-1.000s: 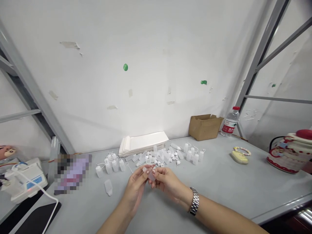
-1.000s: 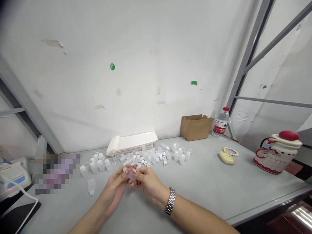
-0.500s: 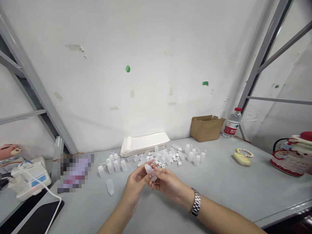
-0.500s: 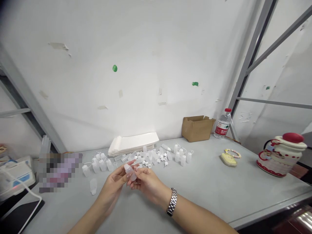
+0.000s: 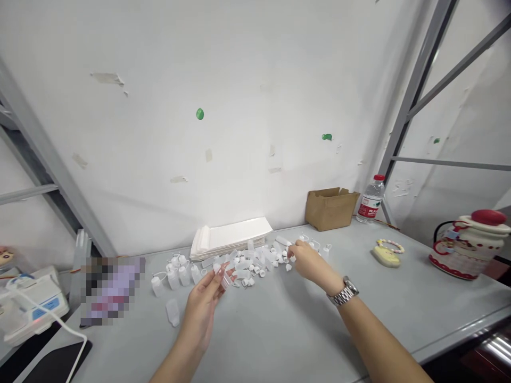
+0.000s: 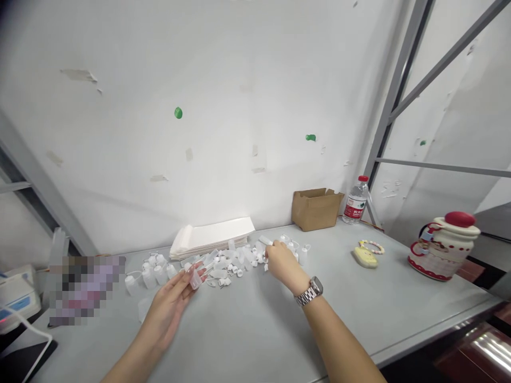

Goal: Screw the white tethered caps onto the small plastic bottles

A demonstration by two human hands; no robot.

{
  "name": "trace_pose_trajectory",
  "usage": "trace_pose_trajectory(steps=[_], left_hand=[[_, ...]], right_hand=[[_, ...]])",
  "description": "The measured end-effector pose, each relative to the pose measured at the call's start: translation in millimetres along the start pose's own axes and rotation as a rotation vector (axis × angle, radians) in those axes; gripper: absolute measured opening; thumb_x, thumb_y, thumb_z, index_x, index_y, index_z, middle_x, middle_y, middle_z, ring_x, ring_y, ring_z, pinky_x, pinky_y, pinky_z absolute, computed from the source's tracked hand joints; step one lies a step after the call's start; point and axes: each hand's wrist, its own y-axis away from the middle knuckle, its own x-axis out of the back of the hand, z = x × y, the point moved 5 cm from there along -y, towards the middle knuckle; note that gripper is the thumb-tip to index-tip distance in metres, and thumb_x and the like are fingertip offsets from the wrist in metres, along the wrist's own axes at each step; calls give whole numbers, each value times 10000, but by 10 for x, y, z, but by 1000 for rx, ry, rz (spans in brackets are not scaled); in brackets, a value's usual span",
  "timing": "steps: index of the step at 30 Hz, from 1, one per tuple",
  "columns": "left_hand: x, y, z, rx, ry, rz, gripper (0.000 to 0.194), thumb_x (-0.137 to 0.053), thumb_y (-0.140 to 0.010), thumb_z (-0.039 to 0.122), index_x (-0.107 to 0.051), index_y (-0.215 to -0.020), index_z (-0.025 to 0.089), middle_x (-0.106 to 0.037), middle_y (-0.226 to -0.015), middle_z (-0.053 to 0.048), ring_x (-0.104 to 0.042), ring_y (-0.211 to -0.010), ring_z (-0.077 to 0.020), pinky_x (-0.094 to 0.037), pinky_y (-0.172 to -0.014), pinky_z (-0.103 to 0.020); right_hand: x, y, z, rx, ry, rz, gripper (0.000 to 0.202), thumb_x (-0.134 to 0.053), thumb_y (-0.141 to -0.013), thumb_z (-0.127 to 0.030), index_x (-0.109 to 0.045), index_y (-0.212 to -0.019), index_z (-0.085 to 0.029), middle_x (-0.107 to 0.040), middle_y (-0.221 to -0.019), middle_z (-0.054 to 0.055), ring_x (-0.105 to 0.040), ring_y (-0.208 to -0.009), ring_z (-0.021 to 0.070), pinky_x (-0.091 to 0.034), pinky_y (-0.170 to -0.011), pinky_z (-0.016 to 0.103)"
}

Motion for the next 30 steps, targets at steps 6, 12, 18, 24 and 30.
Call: trace_pose_trajectory(steps=[6,12,18,24,30], left_hand=[[-7,-1,-21,-6,-51,17,426,-707,-620,401,-650,-962,153,-679,-997,-80,-563,-1035,-223,-345,-963,-345],[-35,16,-53,22,-105,-38,413,-676,-658,405,-638,-978,147,-682,-971,-81,-573,-1016,-226,-350,-954,-351],[-61,39,-52,20,-134,-35,421,-696,-619,410,-655,-948,150,-693,-909,-80,-617,-921,-230,-378,-914,-352],[-114,84,-14,-4,-170,-40,407,-706,-596,414,-668,-898,144,-683,-962,-104,-610,-935,-245,-381,-904,-358],[-118,64,-29,-66,-221,-48,386,-708,-587,413,-670,-876,159,-678,-982,-93,-607,-928,-243,-394,-876,-332]], right_hand=[[-155,1,-23,17,66,-60,333,-370,-727,52,-588,-907,-123,-577,-921,133,-547,-844,223,-307,-590,257],[-260,-45,-35,41,66,-87,298,-382,-733,31,-616,-824,-130,-613,-891,125,-561,-848,227,-304,-593,261],[-313,-75,-14,32,31,-131,256,-424,-699,20,-620,-790,-117,-630,-845,120,-572,-755,190,-301,-565,244],[-311,-53,-17,13,-37,-161,242,-439,-653,17,-607,-758,-122,-619,-815,99,-547,-697,164,-288,-535,231],[-292,-39,-29,-14,-155,-162,161,-473,-655,-31,-579,-736,-122,-606,-780,94,-527,-658,156,-277,-499,230]])
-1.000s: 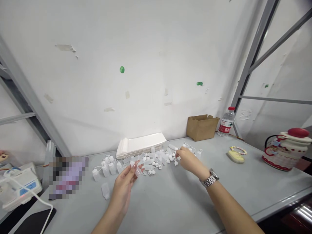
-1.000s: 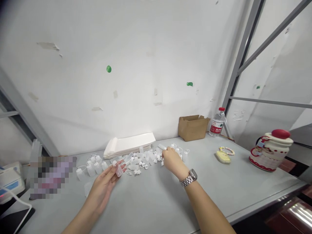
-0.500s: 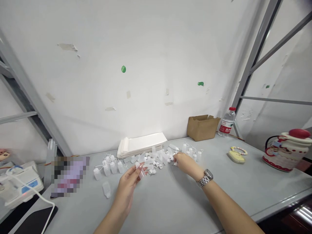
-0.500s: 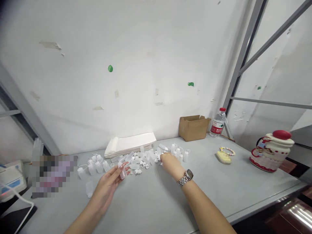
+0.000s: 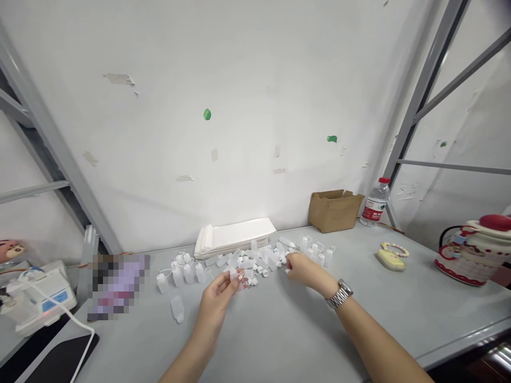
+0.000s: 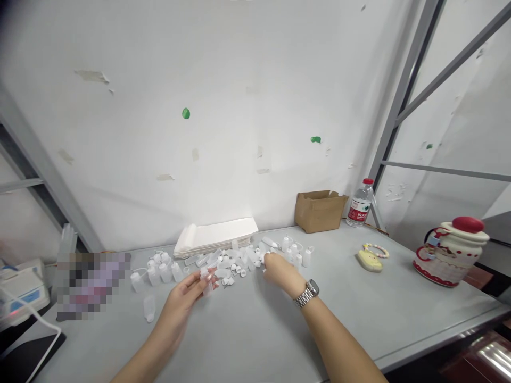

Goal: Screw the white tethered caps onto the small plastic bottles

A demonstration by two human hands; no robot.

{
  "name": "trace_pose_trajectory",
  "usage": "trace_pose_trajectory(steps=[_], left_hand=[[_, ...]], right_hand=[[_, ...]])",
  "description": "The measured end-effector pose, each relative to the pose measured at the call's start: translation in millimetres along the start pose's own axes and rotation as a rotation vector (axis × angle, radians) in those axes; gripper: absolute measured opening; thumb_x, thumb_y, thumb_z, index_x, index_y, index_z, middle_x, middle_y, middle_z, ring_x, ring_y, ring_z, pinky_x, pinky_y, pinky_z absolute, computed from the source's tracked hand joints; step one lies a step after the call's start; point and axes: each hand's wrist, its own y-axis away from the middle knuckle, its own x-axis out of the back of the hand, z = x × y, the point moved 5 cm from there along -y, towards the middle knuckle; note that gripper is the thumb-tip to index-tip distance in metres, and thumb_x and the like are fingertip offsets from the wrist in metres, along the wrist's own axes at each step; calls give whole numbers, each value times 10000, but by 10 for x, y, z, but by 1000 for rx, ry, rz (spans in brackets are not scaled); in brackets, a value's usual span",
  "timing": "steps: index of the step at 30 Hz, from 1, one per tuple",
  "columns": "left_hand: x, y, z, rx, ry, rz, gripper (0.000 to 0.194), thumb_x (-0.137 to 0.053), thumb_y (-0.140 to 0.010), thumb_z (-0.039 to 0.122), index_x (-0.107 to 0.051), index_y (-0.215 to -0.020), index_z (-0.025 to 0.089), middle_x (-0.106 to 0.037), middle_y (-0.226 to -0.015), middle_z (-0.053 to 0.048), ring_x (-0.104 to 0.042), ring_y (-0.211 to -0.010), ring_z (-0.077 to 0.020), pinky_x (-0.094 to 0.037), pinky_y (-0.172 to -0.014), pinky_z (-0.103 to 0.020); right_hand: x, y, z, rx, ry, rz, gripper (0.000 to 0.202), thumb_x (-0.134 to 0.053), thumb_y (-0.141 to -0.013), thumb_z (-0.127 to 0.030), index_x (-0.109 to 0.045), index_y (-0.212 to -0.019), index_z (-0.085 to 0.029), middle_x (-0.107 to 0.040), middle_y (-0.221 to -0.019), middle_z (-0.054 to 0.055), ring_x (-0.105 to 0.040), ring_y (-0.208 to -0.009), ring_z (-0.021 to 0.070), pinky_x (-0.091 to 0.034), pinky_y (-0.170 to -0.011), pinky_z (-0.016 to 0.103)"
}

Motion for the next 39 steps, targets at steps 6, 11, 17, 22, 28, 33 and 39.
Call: trace_pose_trajectory(steps=[6,11,17,22,28,33,39], left_hand=[[-46,12,3,-129,-197,-25,315,-718,-576,367,-680,-823,176,-692,-823,-66,-599,-827,-240,-428,-768,-315],[-101,61,-11,-208,-376,-28,222,-691,-614,321,-680,-803,205,-680,-864,-56,-583,-871,-245,-418,-815,-337],[-94,25,-115,-266,-378,-51,261,-650,-641,347,-667,-864,214,-630,-939,-51,-564,-941,-236,-487,-757,-325],[-103,16,-166,-201,-310,-44,328,-680,-598,374,-672,-866,184,-634,-865,-44,-614,-712,-196,-543,-586,-309],[-140,23,-191,-125,-186,-81,371,-690,-587,337,-677,-916,166,-680,-848,-53,-635,-744,-221,-547,-548,-306],[-123,9,-152,-51,-44,-36,440,-719,-524,355,-640,-887,120,-689,-757,-63,-644,-704,-233,-551,-503,-323],[-45,7,-100,-110,-132,66,380,-726,-528,354,-609,-800,116,-634,-607,-14,-627,-580,-182,-559,-557,-326]], right_hand=[[77,54,-205,169,-487,-93,196,-565,-730,-224,-602,-915,-169,-637,-760,32,-574,-691,147,-408,-586,241],[68,142,-518,330,-1080,-196,217,-631,-712,-315,-650,-876,-174,-649,-826,38,-589,-797,164,-443,-766,327],[-61,205,-719,272,-1373,-196,233,-730,-608,-310,-626,-764,-170,-645,-822,28,-601,-807,165,-449,-793,337],[-124,194,-699,268,-1389,-78,196,-738,-605,-296,-642,-743,-195,-590,-837,6,-555,-772,143,-445,-726,289],[-233,150,-671,279,-1424,-102,160,-702,-667,-274,-635,-778,-178,-524,-669,-24,-491,-639,106,-411,-648,265],[-115,206,-677,348,-1449,92,159,-567,-795,-345,-533,-842,-197,-550,-786,-5,-541,-724,123,-434,-697,287],[0,370,-793,491,-1330,208,143,-390,-894,-367,-408,-900,-226,-539,-873,16,-584,-813,149,-454,-716,322]])
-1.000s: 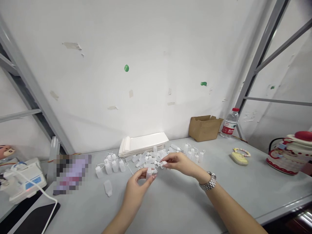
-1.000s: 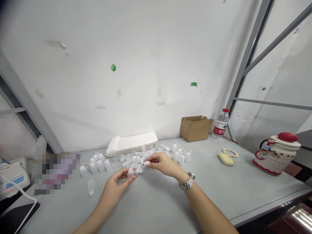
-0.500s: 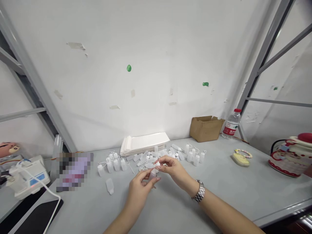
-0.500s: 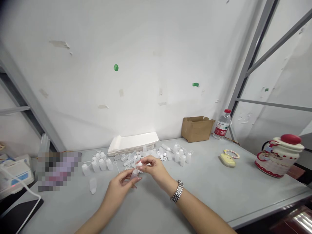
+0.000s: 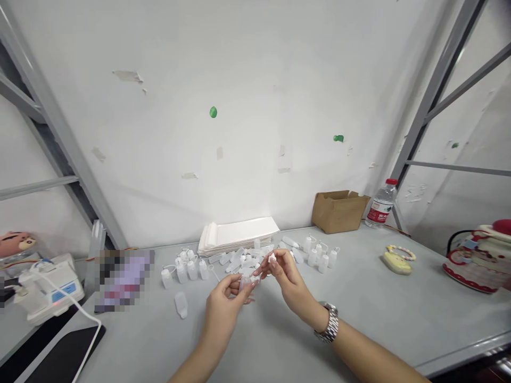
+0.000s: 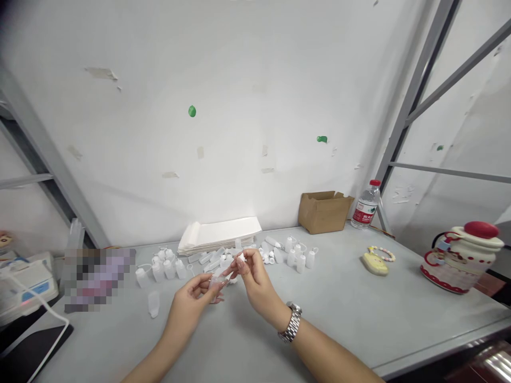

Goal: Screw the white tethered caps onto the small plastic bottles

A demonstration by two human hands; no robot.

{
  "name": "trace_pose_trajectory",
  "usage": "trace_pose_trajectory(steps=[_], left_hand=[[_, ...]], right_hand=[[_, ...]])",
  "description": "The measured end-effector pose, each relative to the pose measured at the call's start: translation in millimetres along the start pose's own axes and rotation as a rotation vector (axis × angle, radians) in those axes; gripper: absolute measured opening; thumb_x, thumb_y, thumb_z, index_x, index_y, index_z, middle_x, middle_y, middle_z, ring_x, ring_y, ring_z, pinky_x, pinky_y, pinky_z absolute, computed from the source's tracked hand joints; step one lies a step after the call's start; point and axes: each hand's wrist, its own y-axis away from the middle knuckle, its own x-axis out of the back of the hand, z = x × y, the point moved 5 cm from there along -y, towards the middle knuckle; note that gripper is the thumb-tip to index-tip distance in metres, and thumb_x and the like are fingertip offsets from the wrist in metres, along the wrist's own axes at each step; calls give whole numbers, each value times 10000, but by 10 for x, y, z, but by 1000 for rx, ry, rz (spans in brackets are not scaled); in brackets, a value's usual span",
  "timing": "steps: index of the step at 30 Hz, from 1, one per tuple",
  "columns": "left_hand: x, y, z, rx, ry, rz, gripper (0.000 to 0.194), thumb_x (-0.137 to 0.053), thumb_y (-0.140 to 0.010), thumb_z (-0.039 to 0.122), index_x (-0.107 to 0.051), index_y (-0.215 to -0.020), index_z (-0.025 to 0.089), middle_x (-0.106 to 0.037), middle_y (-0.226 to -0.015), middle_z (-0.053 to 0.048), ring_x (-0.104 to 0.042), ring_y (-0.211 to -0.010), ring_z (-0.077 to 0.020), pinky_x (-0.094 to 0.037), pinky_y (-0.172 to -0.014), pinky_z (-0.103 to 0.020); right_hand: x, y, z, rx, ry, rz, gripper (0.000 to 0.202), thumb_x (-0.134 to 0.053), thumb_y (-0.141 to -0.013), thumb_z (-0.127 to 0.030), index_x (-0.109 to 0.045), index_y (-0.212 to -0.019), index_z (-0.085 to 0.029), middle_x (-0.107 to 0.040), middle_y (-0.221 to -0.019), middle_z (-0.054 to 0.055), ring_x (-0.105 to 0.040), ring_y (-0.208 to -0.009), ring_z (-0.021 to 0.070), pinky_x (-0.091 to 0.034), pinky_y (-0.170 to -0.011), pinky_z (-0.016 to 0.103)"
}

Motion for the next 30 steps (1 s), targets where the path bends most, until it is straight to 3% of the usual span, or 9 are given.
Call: trace_pose_trajectory(steps=[30], left_hand=[[54,-45,-18,-21,-31,4,366,-714,-564,380,-575,-795,132,-610,-629,-2,-636,-594,-181,-548,-612,-331]], right_hand=[[-84,83,20,-23,101,-66,174,-347,-901,-399,-371,-934,-230,-519,-948,48,-561,-984,186,-446,-856,402]])
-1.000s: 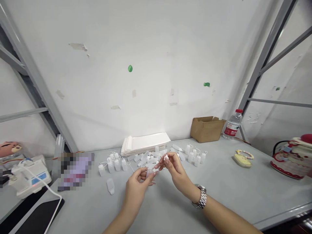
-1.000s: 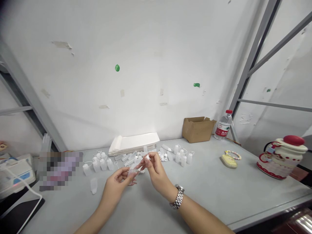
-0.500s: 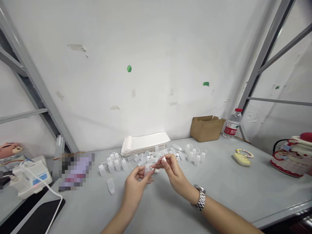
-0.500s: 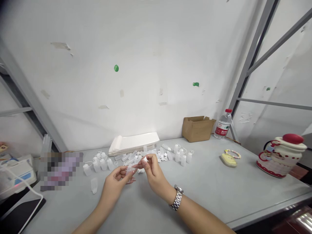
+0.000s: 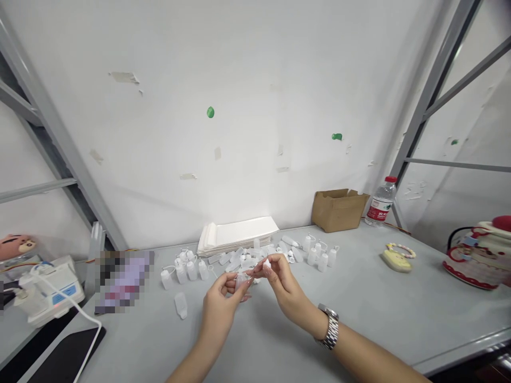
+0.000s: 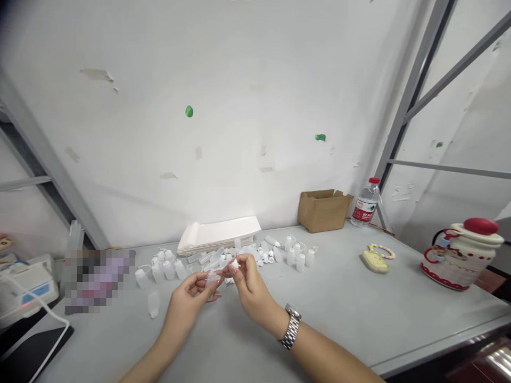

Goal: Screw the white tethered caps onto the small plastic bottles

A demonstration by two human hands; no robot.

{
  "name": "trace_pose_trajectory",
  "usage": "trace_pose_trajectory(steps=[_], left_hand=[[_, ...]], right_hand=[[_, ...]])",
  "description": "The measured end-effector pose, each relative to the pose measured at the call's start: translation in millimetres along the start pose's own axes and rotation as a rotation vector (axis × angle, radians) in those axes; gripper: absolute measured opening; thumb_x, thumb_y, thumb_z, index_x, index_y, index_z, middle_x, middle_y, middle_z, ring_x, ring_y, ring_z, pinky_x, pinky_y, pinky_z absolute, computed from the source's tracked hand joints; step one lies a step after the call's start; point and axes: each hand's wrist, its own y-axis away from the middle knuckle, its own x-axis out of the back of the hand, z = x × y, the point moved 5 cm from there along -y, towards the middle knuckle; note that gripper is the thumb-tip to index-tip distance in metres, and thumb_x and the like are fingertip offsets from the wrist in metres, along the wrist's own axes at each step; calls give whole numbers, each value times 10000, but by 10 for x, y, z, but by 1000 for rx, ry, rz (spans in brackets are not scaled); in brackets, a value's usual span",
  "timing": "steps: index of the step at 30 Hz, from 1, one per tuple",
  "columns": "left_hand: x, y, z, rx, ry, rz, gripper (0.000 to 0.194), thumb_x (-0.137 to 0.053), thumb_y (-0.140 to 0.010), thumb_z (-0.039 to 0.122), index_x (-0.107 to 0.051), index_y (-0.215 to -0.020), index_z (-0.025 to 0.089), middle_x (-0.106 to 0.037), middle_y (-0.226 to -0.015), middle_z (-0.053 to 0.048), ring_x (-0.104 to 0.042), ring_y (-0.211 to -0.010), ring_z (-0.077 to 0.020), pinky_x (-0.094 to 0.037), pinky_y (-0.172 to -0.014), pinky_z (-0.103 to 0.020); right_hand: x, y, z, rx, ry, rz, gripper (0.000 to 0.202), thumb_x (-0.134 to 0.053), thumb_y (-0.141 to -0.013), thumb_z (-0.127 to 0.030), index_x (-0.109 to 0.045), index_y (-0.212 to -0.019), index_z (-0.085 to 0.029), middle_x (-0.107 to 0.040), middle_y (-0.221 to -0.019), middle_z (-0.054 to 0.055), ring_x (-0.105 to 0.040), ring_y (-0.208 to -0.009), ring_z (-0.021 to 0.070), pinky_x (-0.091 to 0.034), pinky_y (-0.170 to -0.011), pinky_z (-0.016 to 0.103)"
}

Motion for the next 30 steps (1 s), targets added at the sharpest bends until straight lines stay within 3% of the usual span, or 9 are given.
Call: trace_pose_trajectory(steps=[10,23,30], left_hand=[[6,16,33,-21,-78,31,366,-703,-573,393,-575,-809,143,-601,-621,6,-643,-597,-194,-520,-622,-320],[-4,61,1,-93,-269,24,323,-652,-618,451,-590,-774,176,-637,-640,-18,-638,-618,-211,-476,-613,-305],[-2,79,4,-98,-307,45,324,-660,-605,431,-604,-788,169,-639,-681,-35,-639,-639,-215,-495,-641,-330]], right_hand=[[8,14,-24,-9,30,28,156,-342,-905,-384,-367,-931,-232,-521,-940,42,-553,-980,179,-427,-861,376],[20,21,-22,-25,151,59,202,-321,-896,-431,-357,-911,-233,-474,-773,8,-568,-849,179,-434,-742,336],[7,9,69,-97,24,45,197,-325,-897,-430,-349,-893,-235,-476,-729,-11,-568,-818,172,-440,-730,337]])
